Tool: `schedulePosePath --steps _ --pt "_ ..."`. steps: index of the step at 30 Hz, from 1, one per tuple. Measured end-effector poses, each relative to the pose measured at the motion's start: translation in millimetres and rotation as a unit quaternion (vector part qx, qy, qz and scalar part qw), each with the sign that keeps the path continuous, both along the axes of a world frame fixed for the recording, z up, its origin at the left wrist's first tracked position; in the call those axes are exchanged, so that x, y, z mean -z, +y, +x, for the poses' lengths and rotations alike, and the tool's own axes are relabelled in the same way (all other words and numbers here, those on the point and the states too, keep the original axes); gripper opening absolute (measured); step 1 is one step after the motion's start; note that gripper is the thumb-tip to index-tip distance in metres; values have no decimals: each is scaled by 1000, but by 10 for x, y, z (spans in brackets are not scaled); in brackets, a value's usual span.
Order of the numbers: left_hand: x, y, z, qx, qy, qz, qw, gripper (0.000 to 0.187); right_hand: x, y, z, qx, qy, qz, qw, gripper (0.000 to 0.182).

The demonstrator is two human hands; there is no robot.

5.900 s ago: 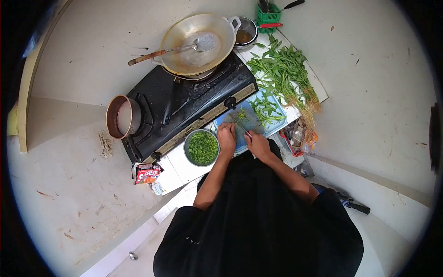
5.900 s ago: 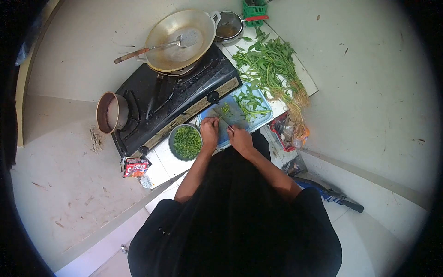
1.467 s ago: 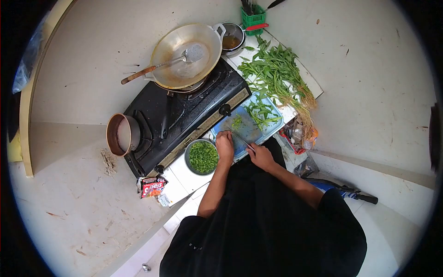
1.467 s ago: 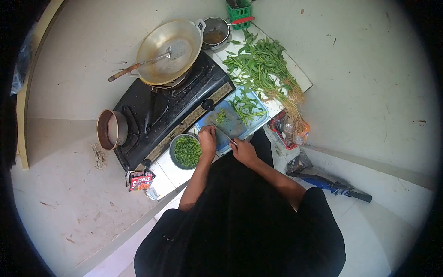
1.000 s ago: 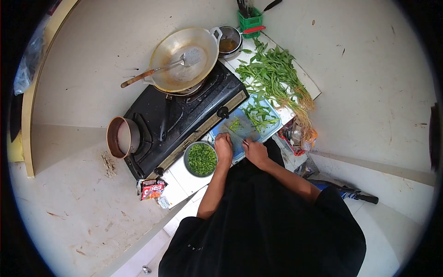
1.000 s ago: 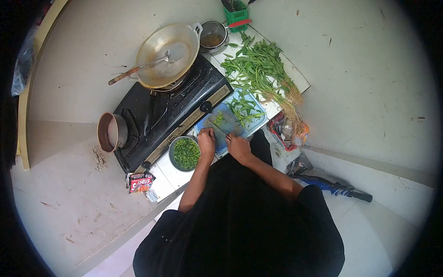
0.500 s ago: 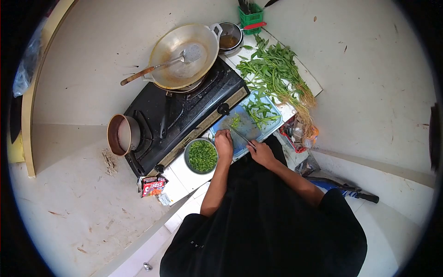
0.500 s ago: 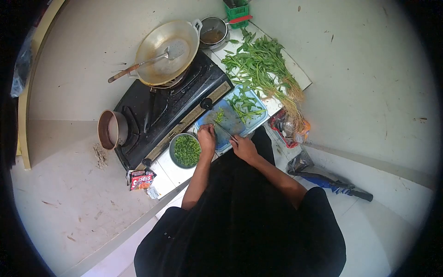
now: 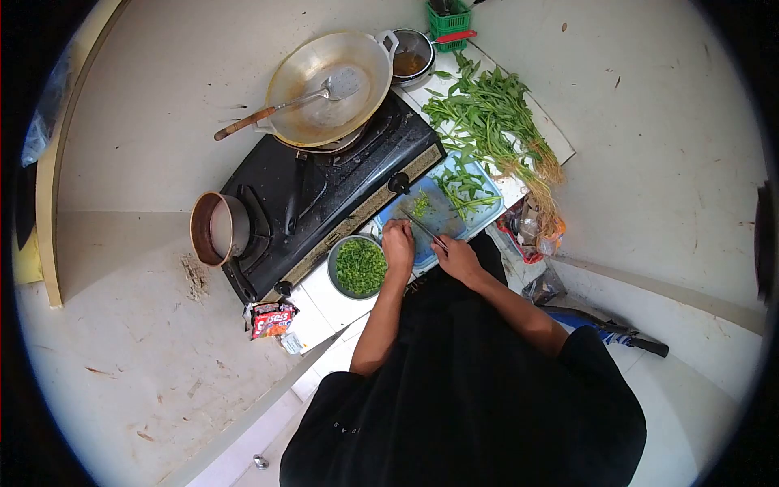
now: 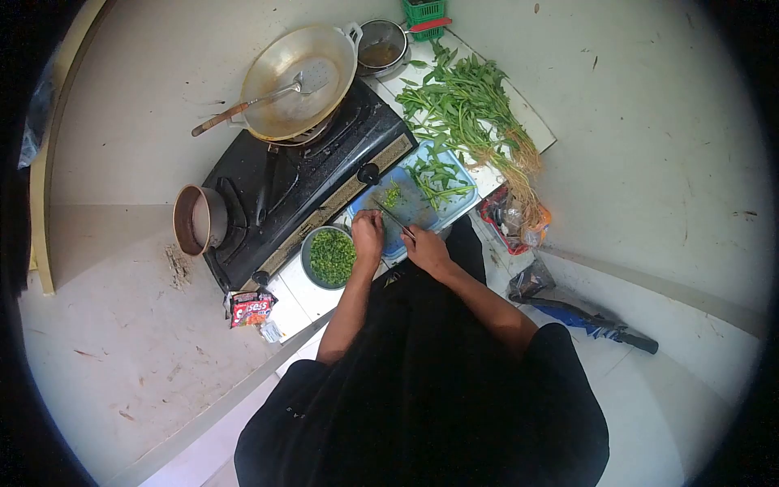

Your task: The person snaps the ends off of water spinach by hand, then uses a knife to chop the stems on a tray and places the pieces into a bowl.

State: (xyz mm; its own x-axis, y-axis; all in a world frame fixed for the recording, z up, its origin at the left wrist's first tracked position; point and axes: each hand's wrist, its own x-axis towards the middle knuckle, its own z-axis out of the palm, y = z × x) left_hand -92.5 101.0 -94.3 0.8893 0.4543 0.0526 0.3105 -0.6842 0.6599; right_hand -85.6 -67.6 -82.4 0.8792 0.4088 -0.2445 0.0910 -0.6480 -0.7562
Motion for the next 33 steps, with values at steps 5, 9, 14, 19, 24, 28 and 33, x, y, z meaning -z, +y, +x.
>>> schedulePosePath --steps 5,9,14,19,24,28,33 --pt "38 10 -1 1 1 -10 1000 11 -123 -55 -105 7 1 -12 1000 28" --pt "43 19 -5 2 12 -8 1000 13 -188 -14 -144 13 1 -67 998 26" --pt "99 30 -17 15 4 1 1000 14 -177 203 15 19 -18 -86 996 26" --pt "10 -2 -56 18 -10 14 1000 16 -57 112 89 -5 -31 -61 998 26" --pt "-32 -33 -7 19 -15 1 1000 17 -45 -201 -94 20 -15 -8 1000 28" --pt "-8 -41 152 26 -59 -38 997 19 19 -346 -111 55 -25 -1 998 28" --pt "-139 -26 193 9 -91 -46 995 22 -21 -350 7 104 -34 -56 992 31"
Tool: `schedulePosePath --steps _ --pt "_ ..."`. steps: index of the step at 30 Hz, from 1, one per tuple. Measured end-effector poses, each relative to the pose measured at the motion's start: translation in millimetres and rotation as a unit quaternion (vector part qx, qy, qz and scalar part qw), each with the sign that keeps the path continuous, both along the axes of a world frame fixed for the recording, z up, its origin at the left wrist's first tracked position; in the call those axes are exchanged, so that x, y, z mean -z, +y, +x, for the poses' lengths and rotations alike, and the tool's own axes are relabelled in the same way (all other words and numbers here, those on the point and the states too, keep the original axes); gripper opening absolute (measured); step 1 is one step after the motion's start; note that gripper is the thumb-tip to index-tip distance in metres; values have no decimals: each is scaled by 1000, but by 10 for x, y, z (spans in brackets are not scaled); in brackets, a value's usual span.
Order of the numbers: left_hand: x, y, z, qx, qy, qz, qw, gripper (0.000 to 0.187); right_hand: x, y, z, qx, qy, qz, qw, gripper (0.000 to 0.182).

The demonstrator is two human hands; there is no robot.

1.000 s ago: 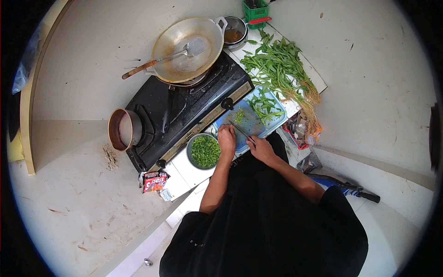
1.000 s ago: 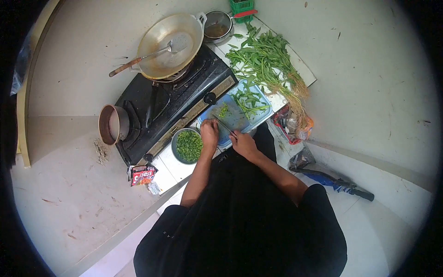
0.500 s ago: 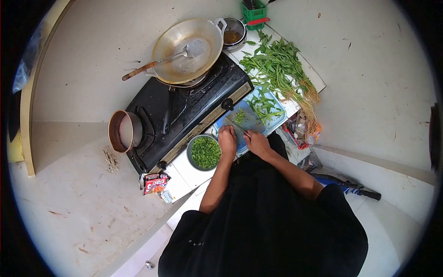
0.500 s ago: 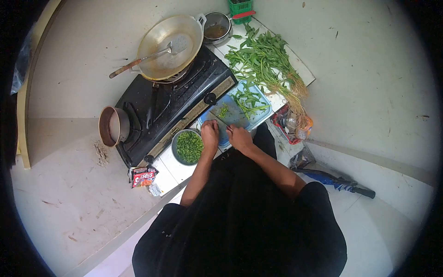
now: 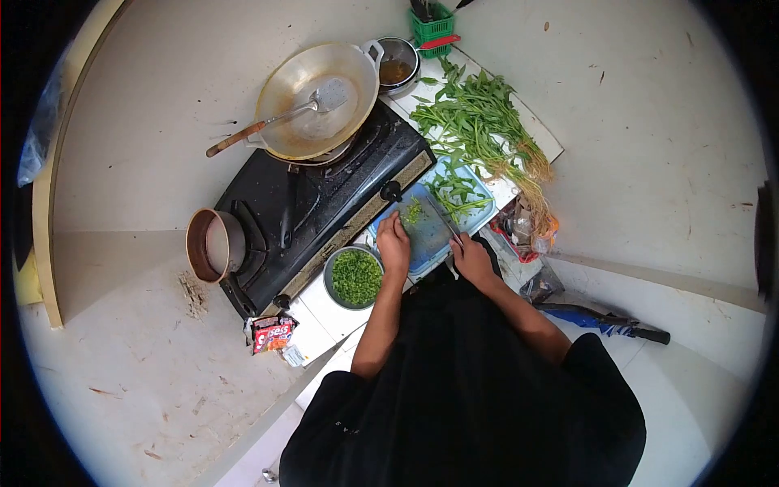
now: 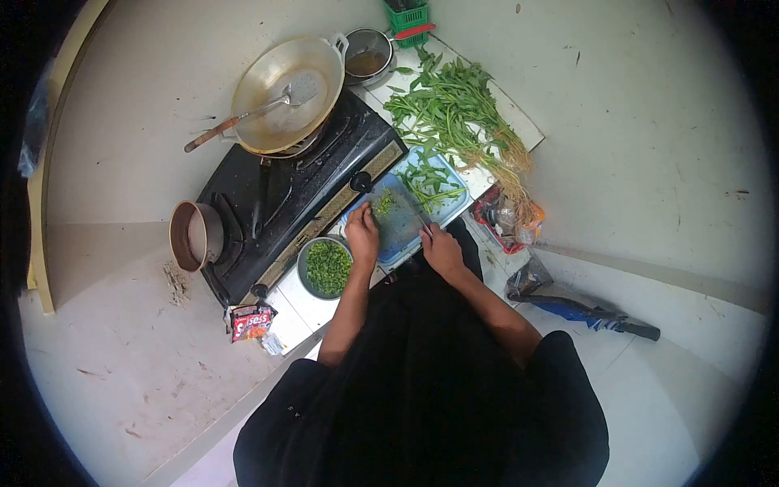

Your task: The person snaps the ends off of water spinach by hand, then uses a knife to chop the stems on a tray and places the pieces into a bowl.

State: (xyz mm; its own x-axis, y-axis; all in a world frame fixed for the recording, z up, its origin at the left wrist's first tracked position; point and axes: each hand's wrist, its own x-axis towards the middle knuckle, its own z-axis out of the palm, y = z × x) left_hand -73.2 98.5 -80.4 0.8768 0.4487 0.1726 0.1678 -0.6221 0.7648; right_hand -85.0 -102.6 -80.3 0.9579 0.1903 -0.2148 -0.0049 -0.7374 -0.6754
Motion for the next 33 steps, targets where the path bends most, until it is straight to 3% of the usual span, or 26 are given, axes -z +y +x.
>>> schedulePosePath --steps 10,17,20,22,28,33 --pt "146 66 -176 0 31 4 1000 22 -30 409 -12 -71 12 1 997 30" --pt "115 76 -166 5 64 20 998 21 -70 154 5 -22 15 25 999 30" --pt "1 -26 -121 44 143 -52 987 21 -69 52 -4 3 -9 28 1000 29" --pt "44 -81 -98 101 117 -50 987 19 -80 1 -25 12 21 41 999 29" --pt "103 -46 185 109 4 25 994 16 -90 -39 -68 26 20 67 997 26" --pt "-13 -148 477 208 55 13 977 19 -165 -119 -68 70 5 122 990 24"
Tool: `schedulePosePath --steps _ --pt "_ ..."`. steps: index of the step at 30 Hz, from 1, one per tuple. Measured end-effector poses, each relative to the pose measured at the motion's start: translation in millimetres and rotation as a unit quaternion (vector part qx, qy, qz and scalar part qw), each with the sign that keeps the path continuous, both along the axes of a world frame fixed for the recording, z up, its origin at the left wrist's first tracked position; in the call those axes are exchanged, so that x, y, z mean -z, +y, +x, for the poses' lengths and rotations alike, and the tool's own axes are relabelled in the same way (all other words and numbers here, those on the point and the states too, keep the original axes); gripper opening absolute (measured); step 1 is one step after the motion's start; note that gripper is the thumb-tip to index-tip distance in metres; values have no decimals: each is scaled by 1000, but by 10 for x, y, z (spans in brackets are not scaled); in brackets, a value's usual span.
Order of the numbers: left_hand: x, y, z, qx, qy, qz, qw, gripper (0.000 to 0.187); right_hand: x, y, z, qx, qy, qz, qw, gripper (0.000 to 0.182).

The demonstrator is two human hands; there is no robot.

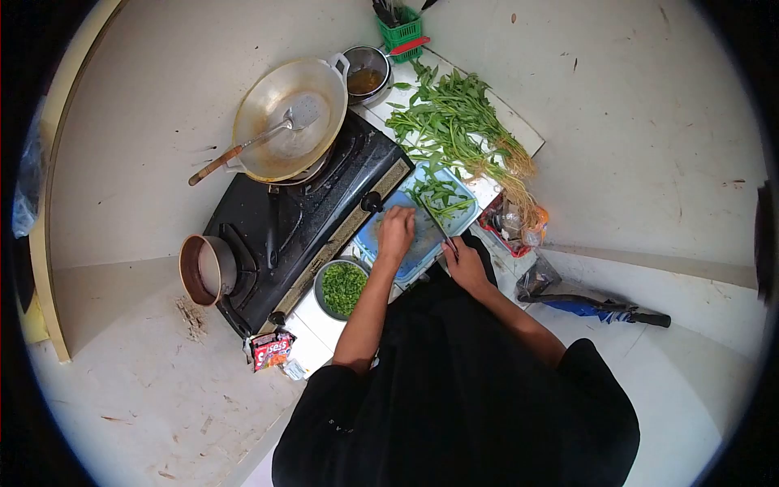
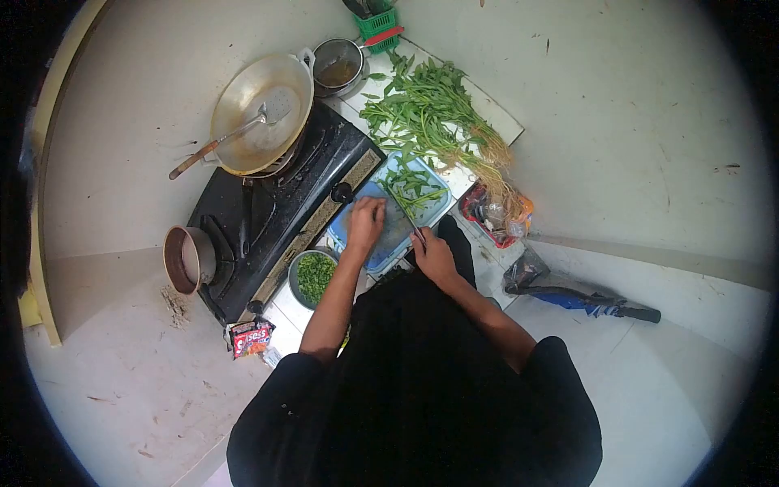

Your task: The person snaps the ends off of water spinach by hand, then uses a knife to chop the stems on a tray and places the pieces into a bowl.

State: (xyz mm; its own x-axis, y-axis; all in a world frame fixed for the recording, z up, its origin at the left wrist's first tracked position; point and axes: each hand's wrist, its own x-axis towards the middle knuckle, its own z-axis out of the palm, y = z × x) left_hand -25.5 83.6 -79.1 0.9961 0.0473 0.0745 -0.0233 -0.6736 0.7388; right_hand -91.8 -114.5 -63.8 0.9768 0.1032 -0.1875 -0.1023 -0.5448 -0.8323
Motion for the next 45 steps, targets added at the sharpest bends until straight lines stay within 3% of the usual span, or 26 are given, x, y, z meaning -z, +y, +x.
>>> schedulePosePath --steps 2,6,8,11,15,21,30,32,45 --pt "-55 -84 171 103 -1 69 992 20 -54 -29 -17 25 -5 17 1000 24" --pt "-68 -268 423 180 -3 125 976 21 -192 -105 -24 70 -30 20 997 24" --pt "-7 -314 504 249 41 229 940 21 -195 -139 -27 81 -28 11 996 25" --pt "89 -332 607 293 108 291 904 20 -204 -174 -25 98 -20 12 995 26" --pt "100 -274 585 270 92 289 914 17 -159 -244 -25 111 -5 7 994 27" --pt "-160 -171 624 231 139 196 943 15 -133 -206 -38 115 -32 14 993 28" --pt "-126 -109 549 245 182 193 933 25 -89 -217 -3 99 -21 4 995 28" --pt "-115 -84 529 227 192 141 944 25 -62 -215 -5 98 -29 4 995 28" --pt "-185 -80 535 184 117 129 967 19 -19 -193 38 111 -22 4 994 28"
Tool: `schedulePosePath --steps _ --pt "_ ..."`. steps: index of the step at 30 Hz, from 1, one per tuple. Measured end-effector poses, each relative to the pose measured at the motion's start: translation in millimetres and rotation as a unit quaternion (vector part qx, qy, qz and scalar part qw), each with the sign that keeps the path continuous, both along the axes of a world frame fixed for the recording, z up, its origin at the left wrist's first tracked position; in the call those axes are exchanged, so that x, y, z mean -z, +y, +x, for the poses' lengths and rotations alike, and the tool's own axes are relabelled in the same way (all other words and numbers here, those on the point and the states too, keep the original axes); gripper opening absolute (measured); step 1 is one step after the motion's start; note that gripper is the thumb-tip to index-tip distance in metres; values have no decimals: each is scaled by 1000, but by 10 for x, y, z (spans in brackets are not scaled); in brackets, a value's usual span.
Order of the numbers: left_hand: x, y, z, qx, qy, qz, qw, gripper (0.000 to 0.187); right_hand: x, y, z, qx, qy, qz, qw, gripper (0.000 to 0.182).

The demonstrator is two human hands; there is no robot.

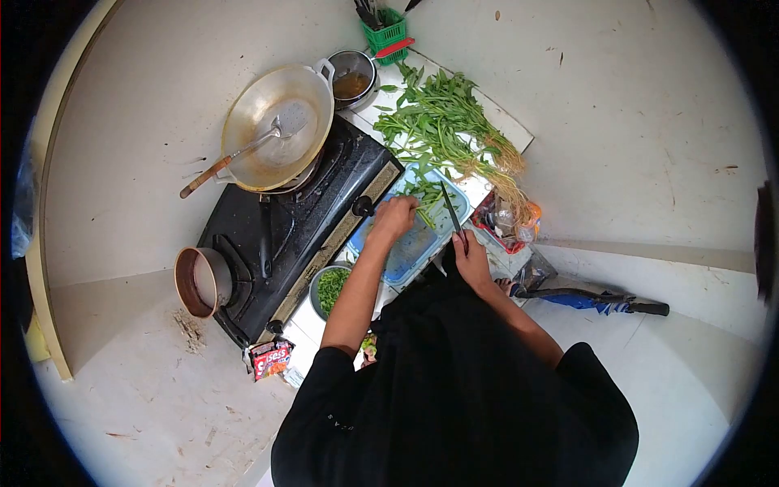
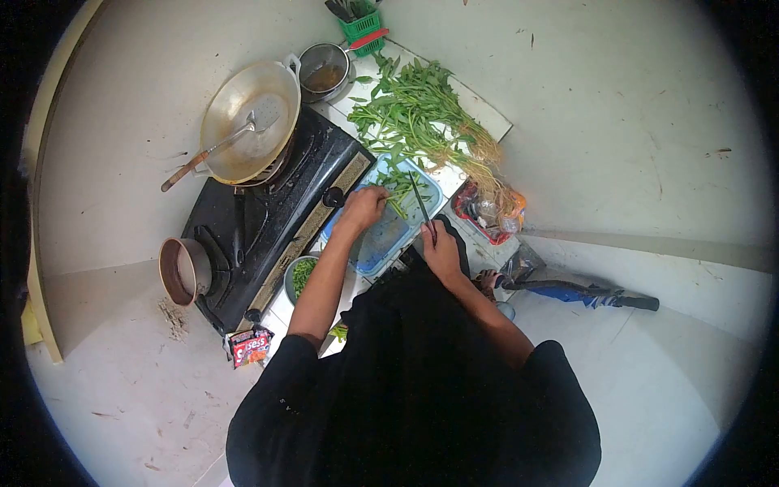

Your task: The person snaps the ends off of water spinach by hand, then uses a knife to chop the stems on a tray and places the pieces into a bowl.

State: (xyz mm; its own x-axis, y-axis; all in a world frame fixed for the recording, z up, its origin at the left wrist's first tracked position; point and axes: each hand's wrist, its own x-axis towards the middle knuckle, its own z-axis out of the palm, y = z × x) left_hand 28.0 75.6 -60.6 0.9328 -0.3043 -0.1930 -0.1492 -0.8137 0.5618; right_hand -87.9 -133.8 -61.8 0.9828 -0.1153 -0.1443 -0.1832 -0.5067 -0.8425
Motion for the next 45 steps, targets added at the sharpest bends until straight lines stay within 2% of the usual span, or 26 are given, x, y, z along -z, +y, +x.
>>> schedulePosePath --steps 3,9,15,18,24,26,29,33,41,45 --pt "-25 33 5 22 -8 22 999 21 -27 9 9 -1 -3 7 1000 28" --pt "-71 -47 38 -5 -32 -1 999 22 -94 35 46 -2 -3 11 1000 27" --pt "196 -456 46 8 33 -61 998 22 -109 46 93 6 7 19 1000 28" --pt "250 -587 -58 37 -18 -44 998 22 -100 31 104 14 3 21 1000 28" --pt "354 -498 68 -42 -85 -13 995 22 -60 -20 84 32 -17 23 999 27" --pt "465 -415 113 -25 -71 112 991 23 -38 -22 71 36 -37 28 998 27" --pt "420 -354 146 12 -31 130 991 21 -43 -7 92 36 -42 31 998 28" --pt "390 -328 201 35 -48 123 991 18 -78 -1 104 27 -17 16 999 28" --pt "-96 -198 446 56 49 -10 997 34 -91 28 137 27 -15 21 999 28" --pt "-95 -99 556 78 69 17 994 33 -70 44 149 36 -20 37 998 28"
